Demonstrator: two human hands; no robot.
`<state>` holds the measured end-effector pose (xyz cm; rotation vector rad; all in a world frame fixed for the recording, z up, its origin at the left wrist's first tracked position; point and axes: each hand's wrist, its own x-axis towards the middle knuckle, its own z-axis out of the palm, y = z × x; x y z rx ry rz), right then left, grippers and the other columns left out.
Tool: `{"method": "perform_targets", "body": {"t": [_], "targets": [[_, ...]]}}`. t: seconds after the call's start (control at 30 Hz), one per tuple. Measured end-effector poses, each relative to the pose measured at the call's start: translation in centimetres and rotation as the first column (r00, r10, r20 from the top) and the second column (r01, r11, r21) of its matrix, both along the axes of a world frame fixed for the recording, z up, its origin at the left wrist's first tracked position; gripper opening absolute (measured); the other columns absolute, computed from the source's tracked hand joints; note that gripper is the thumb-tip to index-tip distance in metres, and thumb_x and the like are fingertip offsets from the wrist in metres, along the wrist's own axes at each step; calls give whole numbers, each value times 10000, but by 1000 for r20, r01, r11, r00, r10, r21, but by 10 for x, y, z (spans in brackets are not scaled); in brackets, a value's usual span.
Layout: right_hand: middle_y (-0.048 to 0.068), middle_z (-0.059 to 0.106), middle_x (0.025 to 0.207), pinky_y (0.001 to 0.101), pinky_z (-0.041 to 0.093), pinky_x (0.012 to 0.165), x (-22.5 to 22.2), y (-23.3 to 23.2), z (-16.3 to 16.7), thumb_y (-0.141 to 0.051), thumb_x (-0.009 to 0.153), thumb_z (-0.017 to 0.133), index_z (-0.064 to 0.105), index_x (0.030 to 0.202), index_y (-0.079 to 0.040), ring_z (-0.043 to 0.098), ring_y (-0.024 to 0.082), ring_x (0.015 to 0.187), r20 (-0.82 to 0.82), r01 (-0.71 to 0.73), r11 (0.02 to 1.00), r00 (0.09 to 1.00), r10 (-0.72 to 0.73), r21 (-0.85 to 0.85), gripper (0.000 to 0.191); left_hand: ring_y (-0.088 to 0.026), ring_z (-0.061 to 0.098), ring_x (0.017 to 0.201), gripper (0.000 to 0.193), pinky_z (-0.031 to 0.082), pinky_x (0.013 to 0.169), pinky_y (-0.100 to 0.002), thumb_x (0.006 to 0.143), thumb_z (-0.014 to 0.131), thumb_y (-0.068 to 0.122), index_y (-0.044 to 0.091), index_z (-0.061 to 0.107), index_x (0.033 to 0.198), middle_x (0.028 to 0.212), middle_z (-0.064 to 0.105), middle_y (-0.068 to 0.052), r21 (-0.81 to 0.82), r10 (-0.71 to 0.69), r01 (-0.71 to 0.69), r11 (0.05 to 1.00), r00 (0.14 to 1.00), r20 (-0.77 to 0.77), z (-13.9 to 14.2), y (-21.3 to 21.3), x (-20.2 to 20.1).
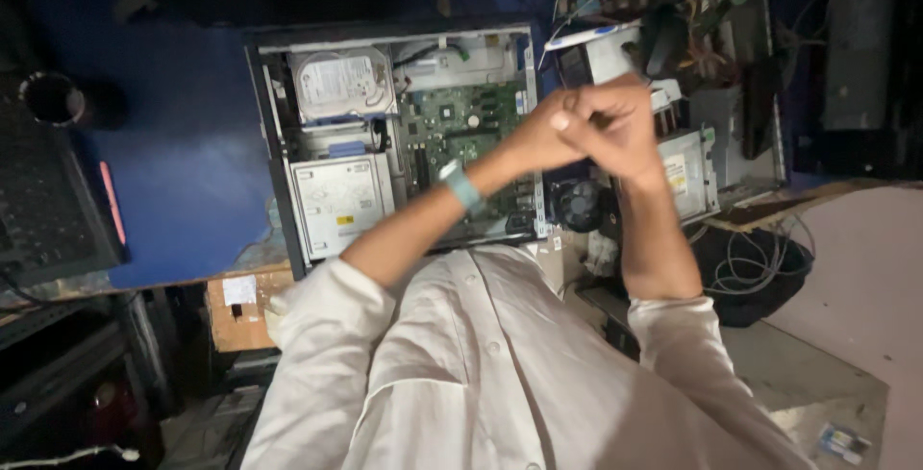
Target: The person works on an open desktop computer case on a workbench, using a screwdriver to unscrew components from the motherboard. They remove a cooling fan and a heatsink from the board, set parts aside, and continue unscrewing fasteners on the board.
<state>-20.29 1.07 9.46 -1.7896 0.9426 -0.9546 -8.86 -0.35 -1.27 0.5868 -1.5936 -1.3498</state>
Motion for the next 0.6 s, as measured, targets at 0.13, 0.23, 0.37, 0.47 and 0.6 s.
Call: {"method": "perform_targets", "body": {"t": [0.13,0.23,0.37,0.47,0.6], "targets": [[56,546,754,253,375,574,36,12,-11,-37,946,752,527,801,-27,487,128,655,58,310,926,951,-305,-217,267,-293,655,860,263,520,782,-411,919,710,186,-1,602,1069,963,653,-140,84,264,-277,957,955,132,4,43,1],[99,542,875,270,392,620,52,26,-6,-24,881,785,560,860,-4,501,155,727,-22,349,870,925,-380,-349,227,-303,598,957,377,499,829,-421,896,728,231,12,566,1156,1085,592,-148,50,282,-287,957,956,82,-6,52,5],[119,536,991,311,454,757,52,44,6,-32,863,804,587,906,10,555,217,866,-123,273,876,930,-346,-399,225,-326,541,1210,416,474,1000,-450,900,725,253,70,585,1246,1283,579,-121,-108,310,-300,948,947,83,-22,53,4],[123,561,975,315,467,781,42,47,9,-27,875,778,586,911,10,570,211,865,-11,264,924,961,-278,-277,199,-362,566,1157,509,439,995,-520,795,803,326,58,601,1178,1211,600,-149,-298,364,-314,902,922,132,-29,50,-6],[87,611,838,280,450,699,18,37,6,-31,912,730,566,840,-10,574,181,772,139,113,993,985,-106,-38,181,-332,676,894,387,512,856,-429,779,832,349,55,666,966,957,713,-123,-107,149,-124,986,954,260,-35,34,-19]]}}
